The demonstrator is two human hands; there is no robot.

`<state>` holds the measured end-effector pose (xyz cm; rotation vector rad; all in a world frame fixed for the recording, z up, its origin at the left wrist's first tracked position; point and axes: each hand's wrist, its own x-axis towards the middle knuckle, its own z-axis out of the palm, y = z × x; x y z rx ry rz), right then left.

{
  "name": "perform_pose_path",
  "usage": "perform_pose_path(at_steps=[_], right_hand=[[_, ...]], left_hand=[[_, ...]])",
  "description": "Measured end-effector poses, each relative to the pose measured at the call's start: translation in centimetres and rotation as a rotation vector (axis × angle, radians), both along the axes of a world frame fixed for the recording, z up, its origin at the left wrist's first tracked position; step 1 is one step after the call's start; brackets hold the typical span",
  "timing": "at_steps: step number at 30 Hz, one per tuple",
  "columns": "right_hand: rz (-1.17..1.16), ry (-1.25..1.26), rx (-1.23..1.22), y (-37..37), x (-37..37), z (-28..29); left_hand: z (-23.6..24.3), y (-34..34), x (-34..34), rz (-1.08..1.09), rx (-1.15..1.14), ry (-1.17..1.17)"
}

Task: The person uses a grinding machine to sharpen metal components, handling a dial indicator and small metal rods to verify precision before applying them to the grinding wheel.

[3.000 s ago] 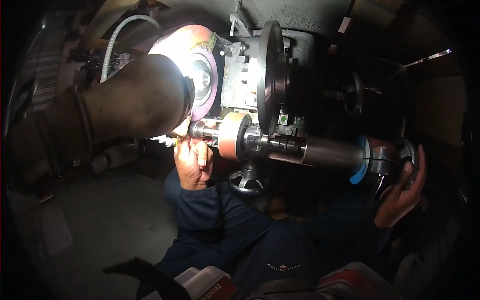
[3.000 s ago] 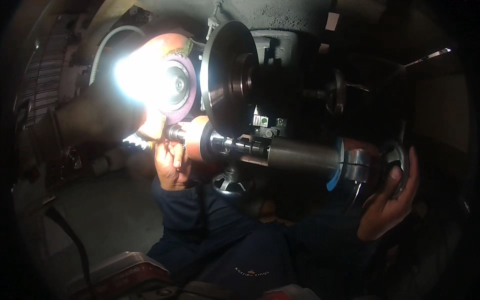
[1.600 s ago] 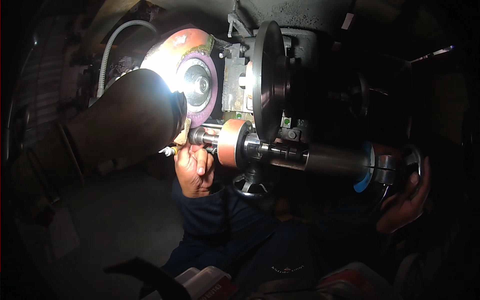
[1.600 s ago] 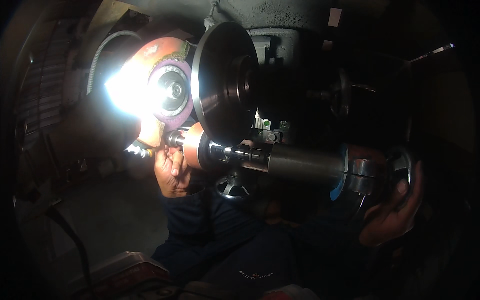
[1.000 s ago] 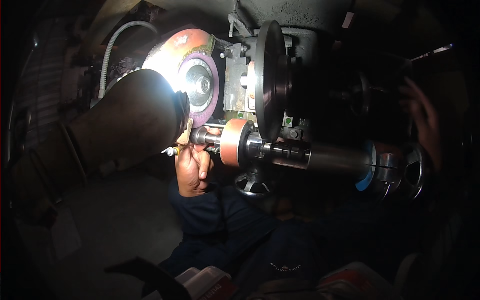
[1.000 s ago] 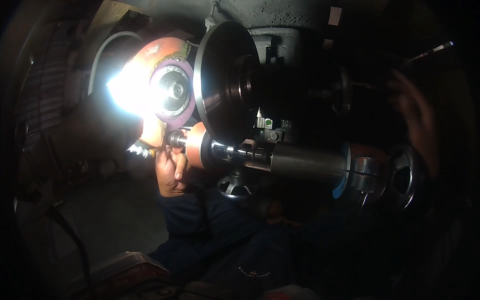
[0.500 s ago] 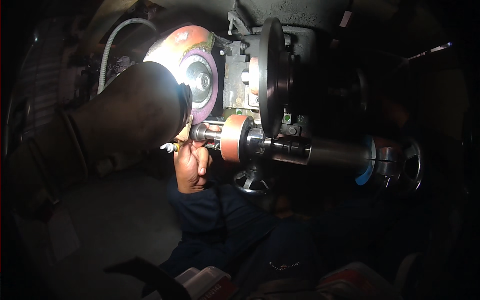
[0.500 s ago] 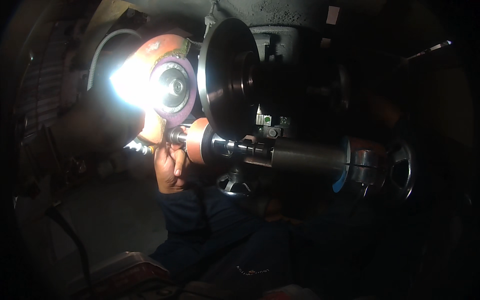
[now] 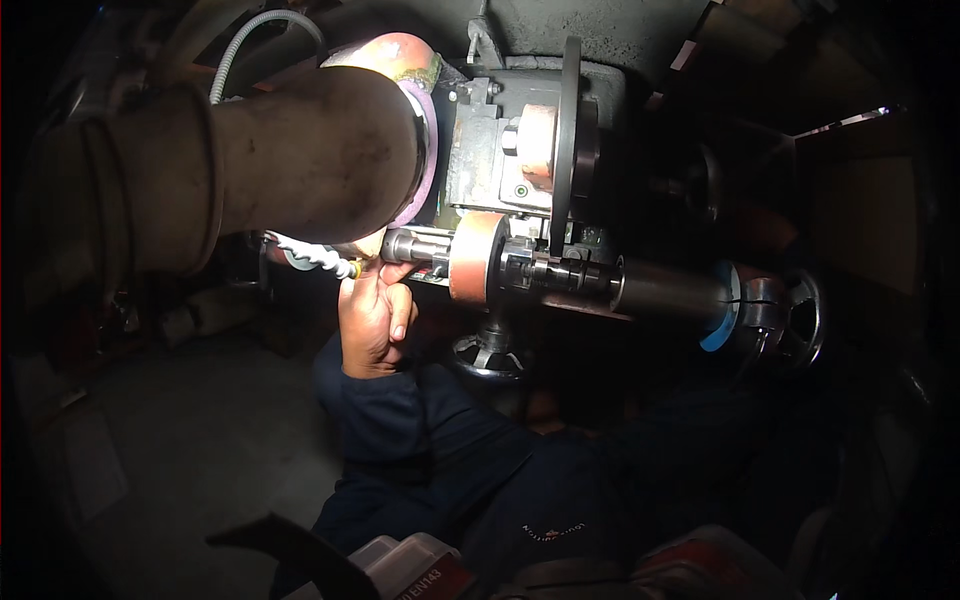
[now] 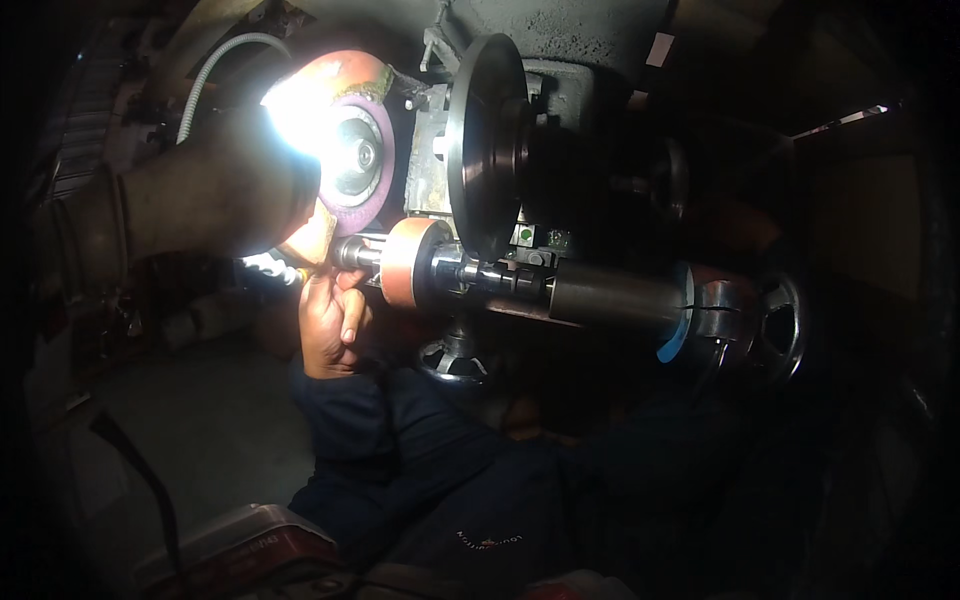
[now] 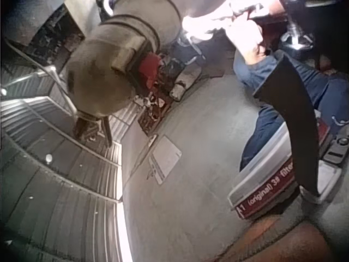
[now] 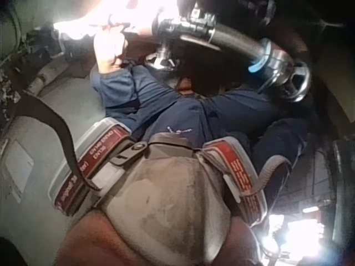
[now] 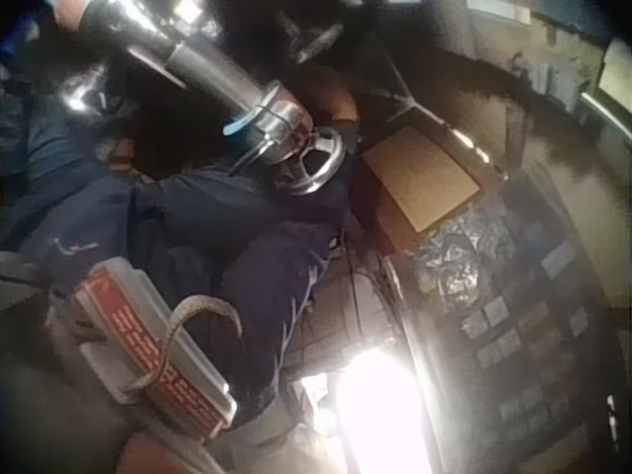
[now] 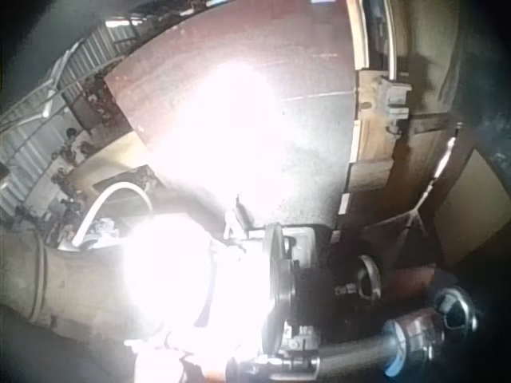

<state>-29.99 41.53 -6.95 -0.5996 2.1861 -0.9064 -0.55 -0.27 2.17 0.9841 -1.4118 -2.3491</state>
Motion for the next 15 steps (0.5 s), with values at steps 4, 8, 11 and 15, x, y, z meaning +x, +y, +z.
perform_pose_path(at_steps=[4,8,11,15], right_hand=[[0.287,-0.441,0.234,0.3,0.2,3.5],[0.304,-0.338,0.070,1.0,0.6,5.0],[0.141,-0.300,-0.040,1.1,1.4,5.5],[0.123,-0.264,-0.035,1.3,1.4,5.3]], left_hand=[[0.2,0.1,0.0,-0.002,0.027,-0.002],[1.3,-1.6,0.8,-0.345,-0.106,-0.110],[2.5,-0.8,1.2,-0.747,-0.330,-0.416],[-1.5,0.3,2.3,-1.185,-0.828,-0.323]])
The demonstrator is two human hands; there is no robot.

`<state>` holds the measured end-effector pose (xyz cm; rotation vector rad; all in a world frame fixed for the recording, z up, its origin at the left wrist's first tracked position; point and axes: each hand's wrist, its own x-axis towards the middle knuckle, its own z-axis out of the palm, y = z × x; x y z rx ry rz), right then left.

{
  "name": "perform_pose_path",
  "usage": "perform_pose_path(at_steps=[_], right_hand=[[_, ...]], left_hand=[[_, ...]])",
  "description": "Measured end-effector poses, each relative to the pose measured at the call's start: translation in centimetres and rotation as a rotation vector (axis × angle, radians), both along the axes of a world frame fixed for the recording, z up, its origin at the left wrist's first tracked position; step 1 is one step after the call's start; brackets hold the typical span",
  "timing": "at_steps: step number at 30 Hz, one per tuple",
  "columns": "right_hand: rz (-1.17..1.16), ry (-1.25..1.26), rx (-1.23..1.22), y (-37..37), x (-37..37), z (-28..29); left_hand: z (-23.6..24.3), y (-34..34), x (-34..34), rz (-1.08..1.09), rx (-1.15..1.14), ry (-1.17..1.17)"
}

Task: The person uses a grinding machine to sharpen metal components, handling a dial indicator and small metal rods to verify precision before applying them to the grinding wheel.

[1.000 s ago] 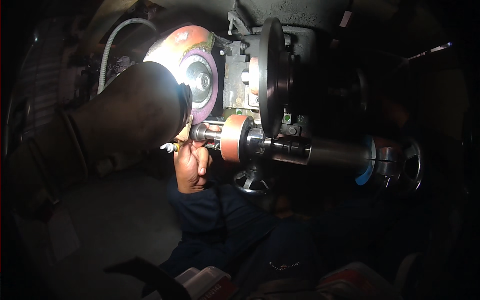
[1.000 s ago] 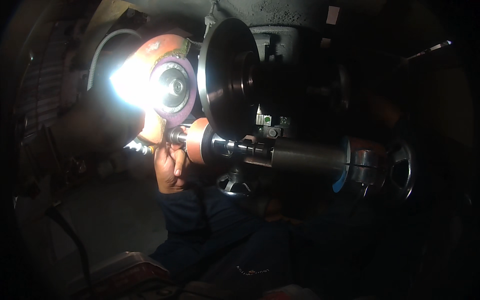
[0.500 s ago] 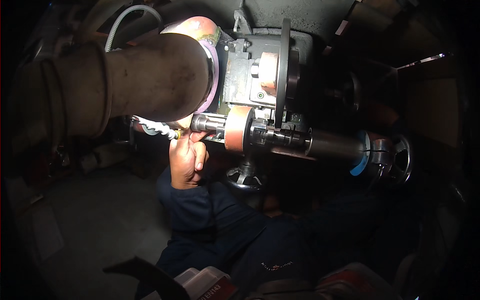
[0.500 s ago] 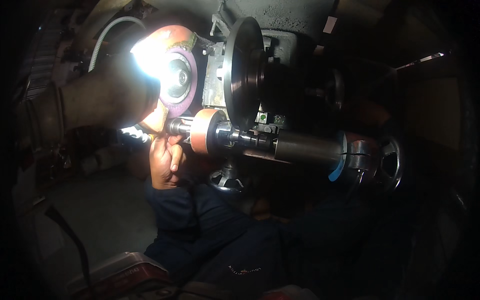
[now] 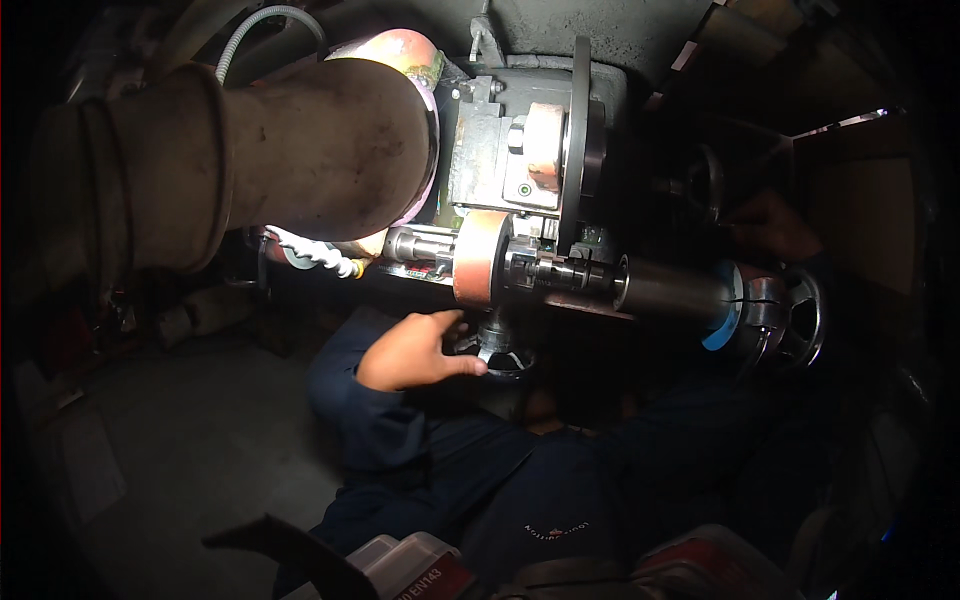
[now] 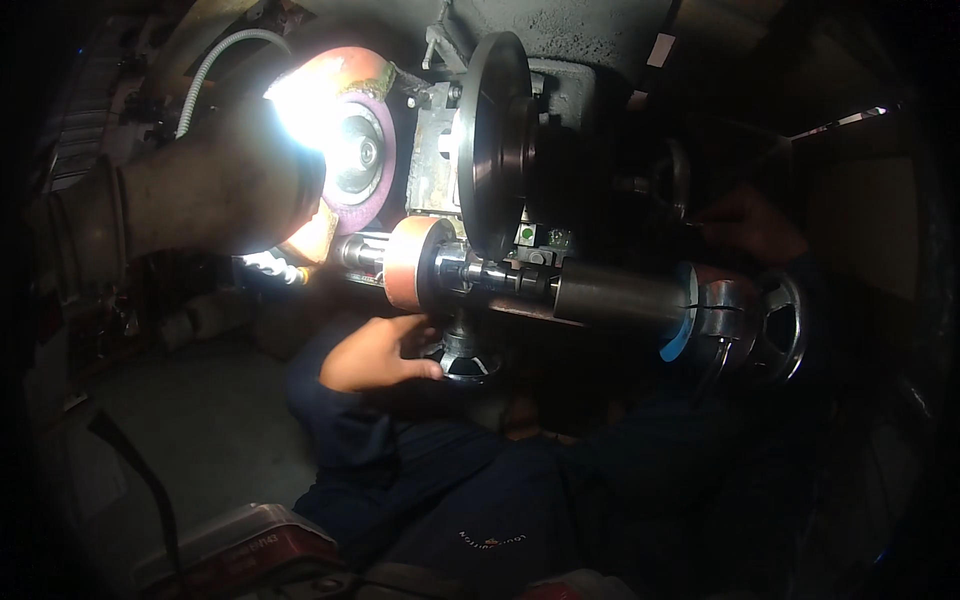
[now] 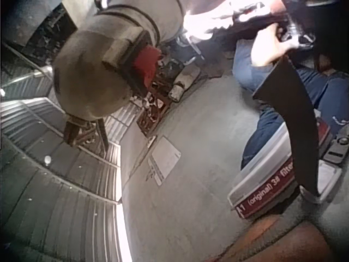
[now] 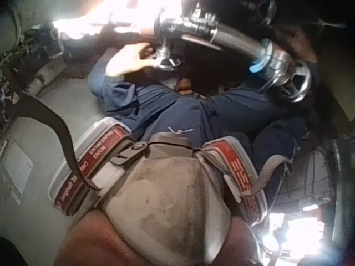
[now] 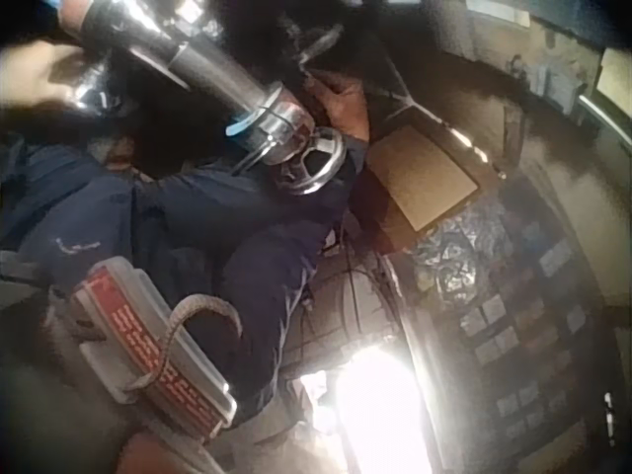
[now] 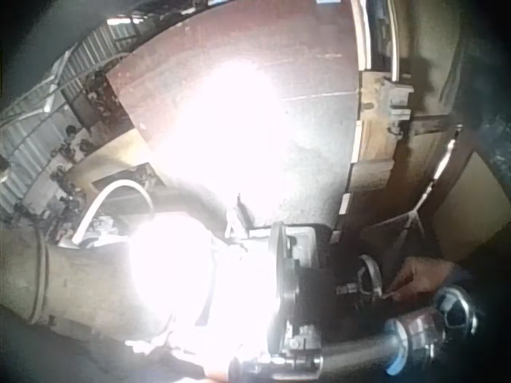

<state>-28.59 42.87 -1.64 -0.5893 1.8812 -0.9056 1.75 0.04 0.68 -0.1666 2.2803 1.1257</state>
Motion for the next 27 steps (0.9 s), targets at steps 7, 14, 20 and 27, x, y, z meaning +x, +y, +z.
perform_pose_path(at_steps=[7,14,20,27], right_hand=[[-0.015,-0.011,0.024,-0.4,0.2,0.2],[-0.018,-0.045,0.084,-0.5,-0.1,1.3],[-0.016,-0.021,0.032,-0.2,0.1,0.5],[0.005,-0.013,-0.006,0.0,-0.3,-1.0]], left_hand=[[-3.5,1.8,-0.4,-0.076,0.226,-0.328],[-3.5,2.5,-0.7,-0.079,0.154,-0.291],[-2.6,3.1,-1.0,-0.044,0.131,-0.321],[-2.2,3.2,-0.8,-0.034,0.111,-0.330]])
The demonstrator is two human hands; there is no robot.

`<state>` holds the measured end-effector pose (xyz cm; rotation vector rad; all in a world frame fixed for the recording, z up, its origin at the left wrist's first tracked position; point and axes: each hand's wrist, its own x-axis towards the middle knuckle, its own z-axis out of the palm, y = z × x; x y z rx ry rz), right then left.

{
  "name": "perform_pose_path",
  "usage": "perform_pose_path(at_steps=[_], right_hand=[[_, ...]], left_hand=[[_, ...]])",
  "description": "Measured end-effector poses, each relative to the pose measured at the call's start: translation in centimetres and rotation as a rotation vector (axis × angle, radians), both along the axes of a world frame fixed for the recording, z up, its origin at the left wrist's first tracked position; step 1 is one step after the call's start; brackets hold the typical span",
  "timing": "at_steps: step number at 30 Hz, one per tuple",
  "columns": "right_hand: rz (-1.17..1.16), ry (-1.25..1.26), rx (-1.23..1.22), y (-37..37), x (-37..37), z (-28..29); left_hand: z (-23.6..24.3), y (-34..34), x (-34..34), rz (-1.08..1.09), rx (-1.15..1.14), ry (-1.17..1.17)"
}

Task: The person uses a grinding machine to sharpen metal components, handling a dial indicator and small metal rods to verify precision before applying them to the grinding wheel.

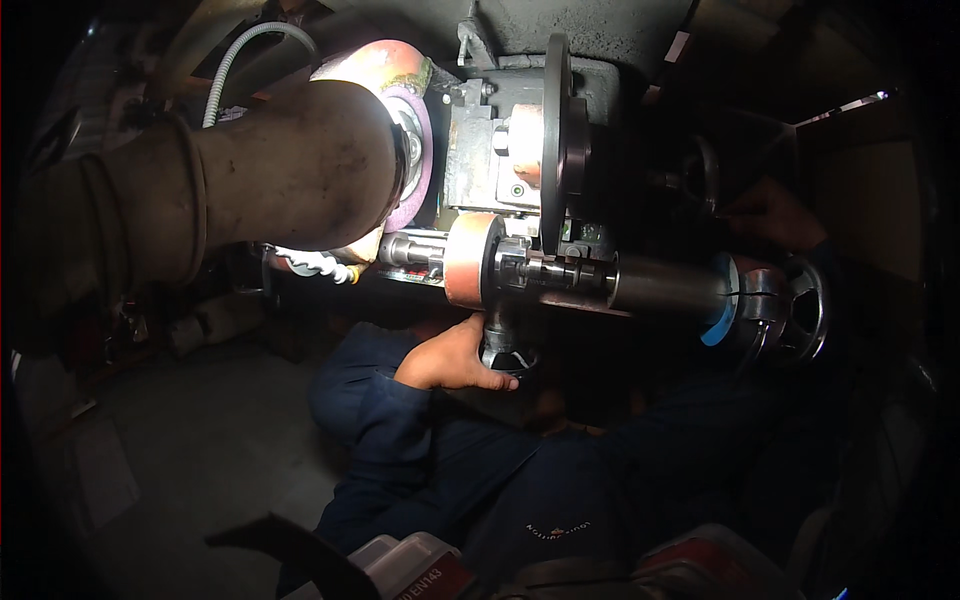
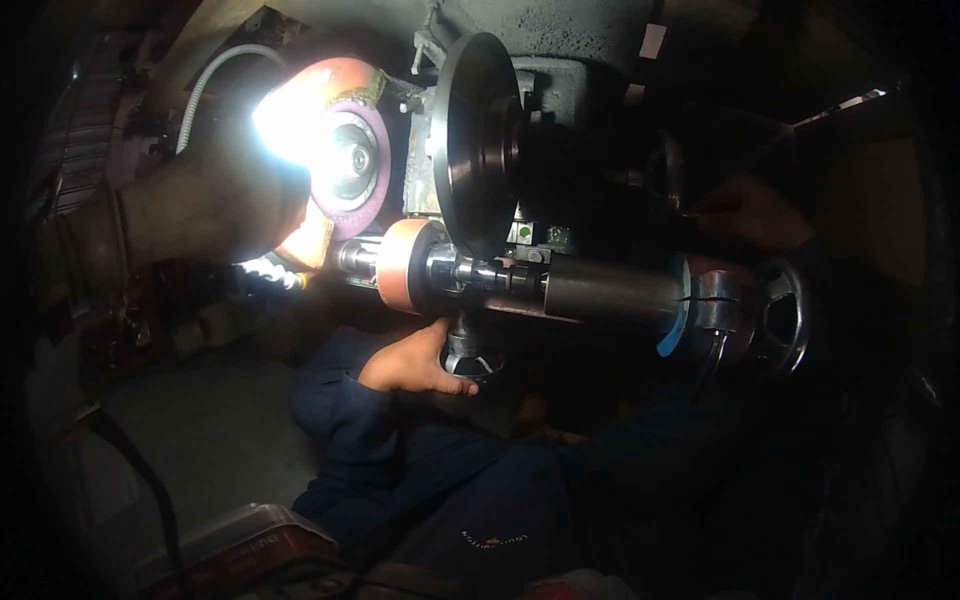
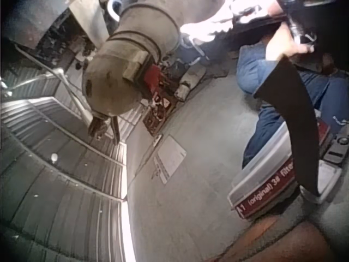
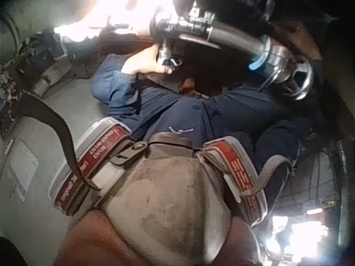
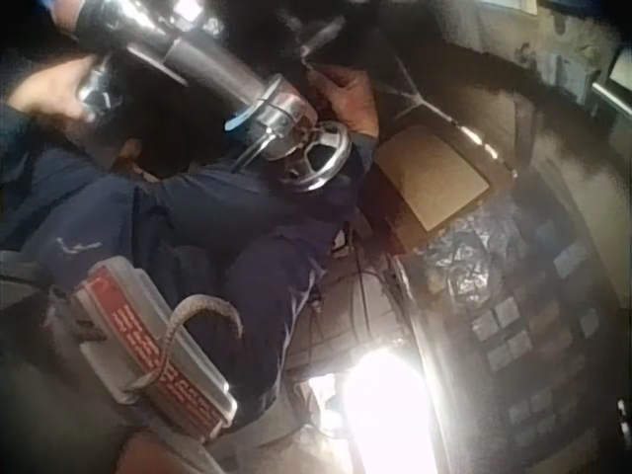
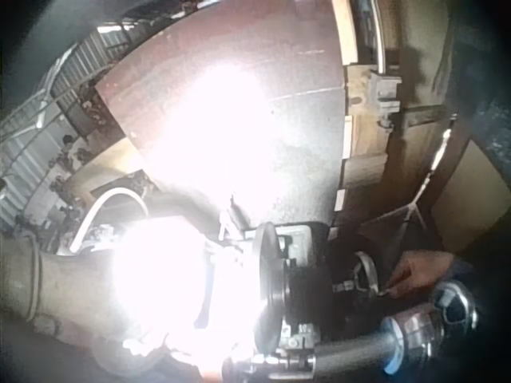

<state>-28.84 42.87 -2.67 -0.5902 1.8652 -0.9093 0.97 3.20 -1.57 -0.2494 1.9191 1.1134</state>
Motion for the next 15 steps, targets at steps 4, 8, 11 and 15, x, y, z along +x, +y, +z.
perform_pose_path(at_steps=[4,8,11,15], right_hand=[[-0.093,-0.119,0.152,0.5,-0.4,-0.2],[0.330,0.170,0.169,-1.1,-0.2,-2.7],[0.117,0.446,0.122,-0.4,-1.0,-7.6],[-0.273,0.660,-0.059,0.6,-2.2,-11.4]], left_hand=[[0.5,0.1,-0.7,-0.019,0.002,-0.007],[0.6,0.1,-1.2,-0.052,-0.032,-0.037],[0.4,0.0,-1.2,-0.080,-0.030,-0.010],[0.0,-0.1,-1.5,-0.091,-0.030,-0.089]])
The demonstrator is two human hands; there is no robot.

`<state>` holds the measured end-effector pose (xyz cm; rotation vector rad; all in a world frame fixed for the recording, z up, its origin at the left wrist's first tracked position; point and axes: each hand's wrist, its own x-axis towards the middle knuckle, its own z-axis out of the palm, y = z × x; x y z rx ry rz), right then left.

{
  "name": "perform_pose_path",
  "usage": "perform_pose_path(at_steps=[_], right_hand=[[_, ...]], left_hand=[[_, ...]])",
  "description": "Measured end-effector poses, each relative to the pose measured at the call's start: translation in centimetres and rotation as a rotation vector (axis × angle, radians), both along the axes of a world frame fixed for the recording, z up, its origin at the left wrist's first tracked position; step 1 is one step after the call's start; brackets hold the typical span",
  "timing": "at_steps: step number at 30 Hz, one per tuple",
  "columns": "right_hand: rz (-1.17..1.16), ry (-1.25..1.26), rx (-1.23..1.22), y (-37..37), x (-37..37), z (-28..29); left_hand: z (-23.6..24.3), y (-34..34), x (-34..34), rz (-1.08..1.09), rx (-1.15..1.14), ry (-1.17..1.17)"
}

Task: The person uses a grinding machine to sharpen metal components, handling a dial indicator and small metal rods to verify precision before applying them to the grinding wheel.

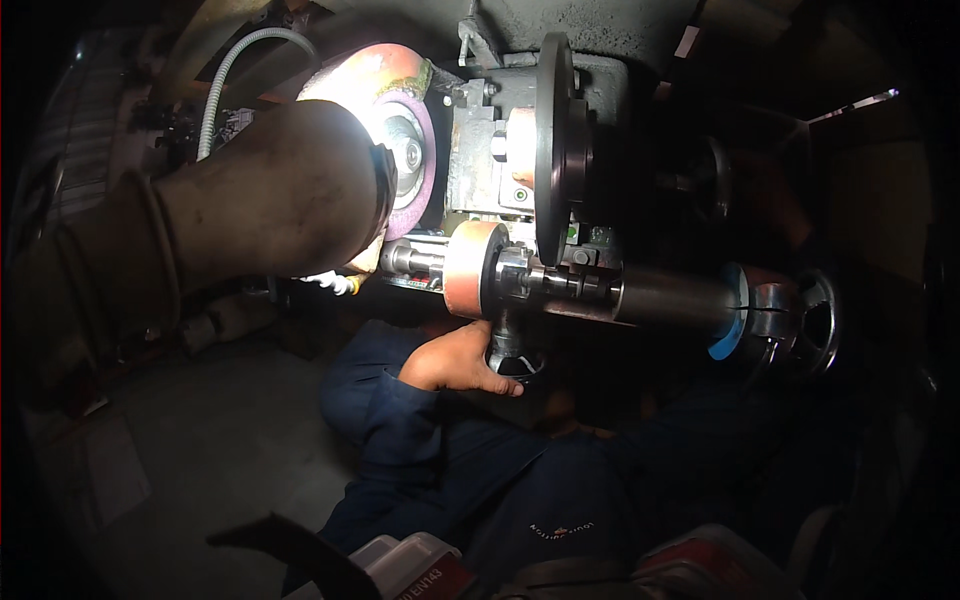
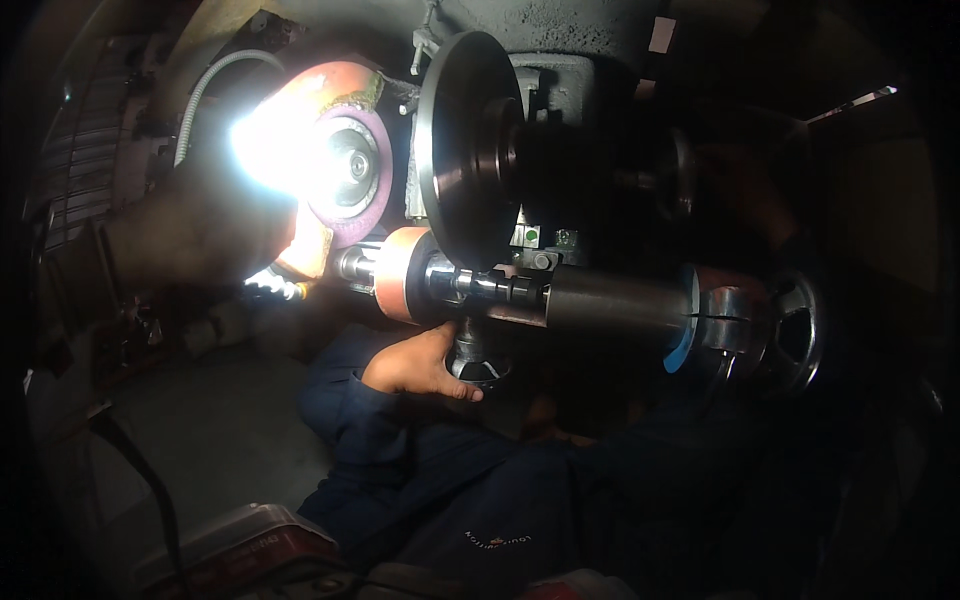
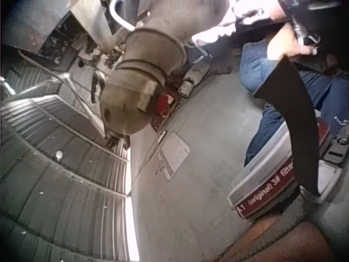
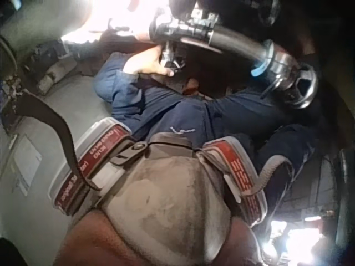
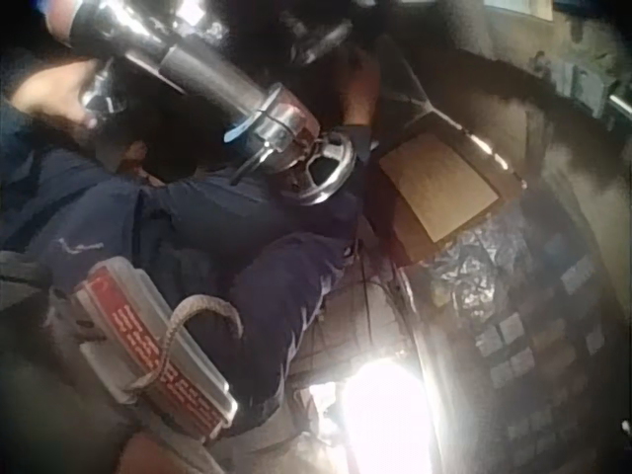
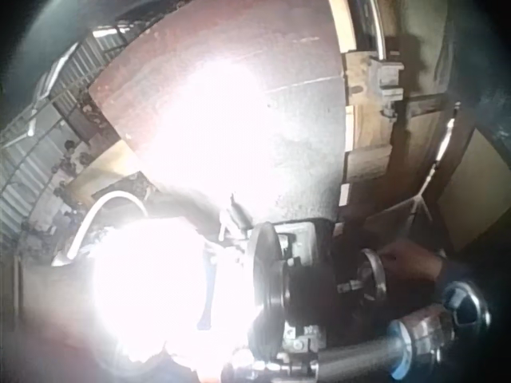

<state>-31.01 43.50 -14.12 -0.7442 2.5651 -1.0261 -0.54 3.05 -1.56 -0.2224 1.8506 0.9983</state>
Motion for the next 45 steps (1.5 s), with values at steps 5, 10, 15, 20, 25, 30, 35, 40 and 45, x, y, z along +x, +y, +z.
perform_pose_path(at_steps=[5,10,15,20,25,30,35,40,45], right_hand=[[-0.120,-0.383,-0.196,-0.5,0.4,9.1],[0.204,-0.818,0.070,-1.4,1.3,13.6],[0.534,-0.495,0.410,-2.8,2.3,11.6],[0.219,-0.054,0.192,-2.5,2.3,6.3],[0.028,0.053,-0.045,-2.8,1.3,8.4],[0.119,-0.046,-0.072,-2.6,1.5,9.7],[0.161,-0.027,0.023,-1.4,0.6,5.1],[0.894,-0.479,0.270,-0.8,0.1,10.0],[-0.001,-0.237,-0.109,1.4,0.6,9.0]], left_hand=[[0.2,0.0,-0.2,0.059,0.113,-0.025],[-0.1,-0.3,-0.2,-0.082,-0.009,0.009],[-0.3,-0.4,0.0,-0.085,-0.009,0.005],[-1.2,-0.7,0.0,-0.116,0.001,0.049],[-1.5,-0.7,0.2,-0.117,0.030,0.064],[-1.4,-0.8,0.3,-0.138,-0.003,0.025],[-1.8,-0.8,0.2,-0.095,0.028,-0.023],[-0.8,-0.2,0.0,-0.061,0.049,0.047],[0.4,0.3,-1.0,-0.138,-0.077,-0.014]])
